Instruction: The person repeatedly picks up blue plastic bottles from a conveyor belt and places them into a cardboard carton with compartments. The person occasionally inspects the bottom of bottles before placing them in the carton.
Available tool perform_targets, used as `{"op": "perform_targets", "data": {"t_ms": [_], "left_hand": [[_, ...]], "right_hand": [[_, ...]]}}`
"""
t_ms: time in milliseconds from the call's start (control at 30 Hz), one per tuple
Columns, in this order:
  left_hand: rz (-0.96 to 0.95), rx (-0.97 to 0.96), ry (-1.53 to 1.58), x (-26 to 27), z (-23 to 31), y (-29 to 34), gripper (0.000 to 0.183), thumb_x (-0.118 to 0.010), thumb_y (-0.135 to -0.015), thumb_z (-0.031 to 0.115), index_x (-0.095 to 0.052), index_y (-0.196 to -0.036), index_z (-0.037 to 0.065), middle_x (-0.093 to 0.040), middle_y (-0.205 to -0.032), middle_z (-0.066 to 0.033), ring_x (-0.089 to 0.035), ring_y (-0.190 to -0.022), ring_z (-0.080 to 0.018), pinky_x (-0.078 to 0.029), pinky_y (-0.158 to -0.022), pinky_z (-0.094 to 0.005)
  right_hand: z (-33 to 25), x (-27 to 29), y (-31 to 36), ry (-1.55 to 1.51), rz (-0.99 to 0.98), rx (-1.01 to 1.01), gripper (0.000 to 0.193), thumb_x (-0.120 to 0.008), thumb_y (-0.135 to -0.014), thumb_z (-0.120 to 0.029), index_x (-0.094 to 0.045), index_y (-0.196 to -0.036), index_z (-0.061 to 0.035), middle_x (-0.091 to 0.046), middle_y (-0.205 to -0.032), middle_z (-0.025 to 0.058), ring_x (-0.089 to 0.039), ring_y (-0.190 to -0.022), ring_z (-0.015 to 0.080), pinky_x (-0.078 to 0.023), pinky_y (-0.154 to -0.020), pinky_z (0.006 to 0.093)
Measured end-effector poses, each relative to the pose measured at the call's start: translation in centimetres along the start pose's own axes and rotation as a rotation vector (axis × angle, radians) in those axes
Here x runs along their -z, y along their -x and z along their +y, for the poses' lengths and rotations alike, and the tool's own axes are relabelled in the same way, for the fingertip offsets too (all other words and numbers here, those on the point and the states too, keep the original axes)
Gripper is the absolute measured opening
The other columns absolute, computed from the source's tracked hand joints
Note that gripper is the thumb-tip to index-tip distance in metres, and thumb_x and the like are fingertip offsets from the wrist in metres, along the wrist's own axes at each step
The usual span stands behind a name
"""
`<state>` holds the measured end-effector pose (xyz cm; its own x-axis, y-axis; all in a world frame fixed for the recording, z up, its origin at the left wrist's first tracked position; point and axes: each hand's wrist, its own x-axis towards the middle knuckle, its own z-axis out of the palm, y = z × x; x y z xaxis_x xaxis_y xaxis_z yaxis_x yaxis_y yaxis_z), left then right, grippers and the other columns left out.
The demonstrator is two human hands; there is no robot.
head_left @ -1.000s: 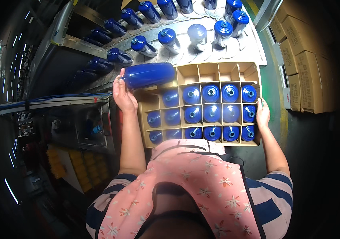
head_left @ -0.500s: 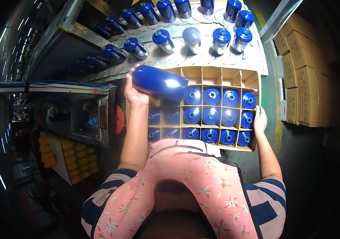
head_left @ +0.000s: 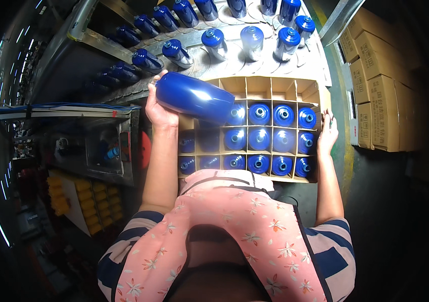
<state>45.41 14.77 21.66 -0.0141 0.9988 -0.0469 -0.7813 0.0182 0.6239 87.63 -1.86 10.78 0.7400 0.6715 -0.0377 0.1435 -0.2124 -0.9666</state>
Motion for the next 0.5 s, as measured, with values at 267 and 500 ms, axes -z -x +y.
{"op": "perform_targets", "data": {"t_ms": [267, 500], "left_hand": [[-0.207, -0.014, -0.127, -3.3, 0.1, 0.9, 0.032, -0.043, -0.103, 0.031, -0.054, -0.118, 0.005, -0.062, -0.124, -0.0136, -0.055, -0.120, -0.0284, -0.045, -0.103, -0.0429], [-0.062, -0.004, -0.189, -4.5, -1.3, 2.1, 0.034, -0.047, -0.101, 0.034, -0.057, -0.115, 0.004, -0.066, -0.112, -0.0119, -0.064, -0.102, -0.0221, -0.052, -0.091, -0.0362]], "right_hand": [[-13.2, -12.1, 8.8, -0.427, -1.007, -0.186, 0.066, -0.061, -0.090, -0.050, -0.049, -0.140, -0.0088, -0.064, -0.116, 0.0010, -0.046, -0.064, -0.0015, -0.028, -0.049, 0.0151], [-14.1, -14.6, 13.4, -0.718, -0.857, -0.431, 0.066, -0.068, -0.086, -0.045, -0.047, -0.136, -0.0072, -0.058, -0.117, 0.0034, -0.054, -0.098, 0.0085, -0.045, -0.071, 0.0182]]}}
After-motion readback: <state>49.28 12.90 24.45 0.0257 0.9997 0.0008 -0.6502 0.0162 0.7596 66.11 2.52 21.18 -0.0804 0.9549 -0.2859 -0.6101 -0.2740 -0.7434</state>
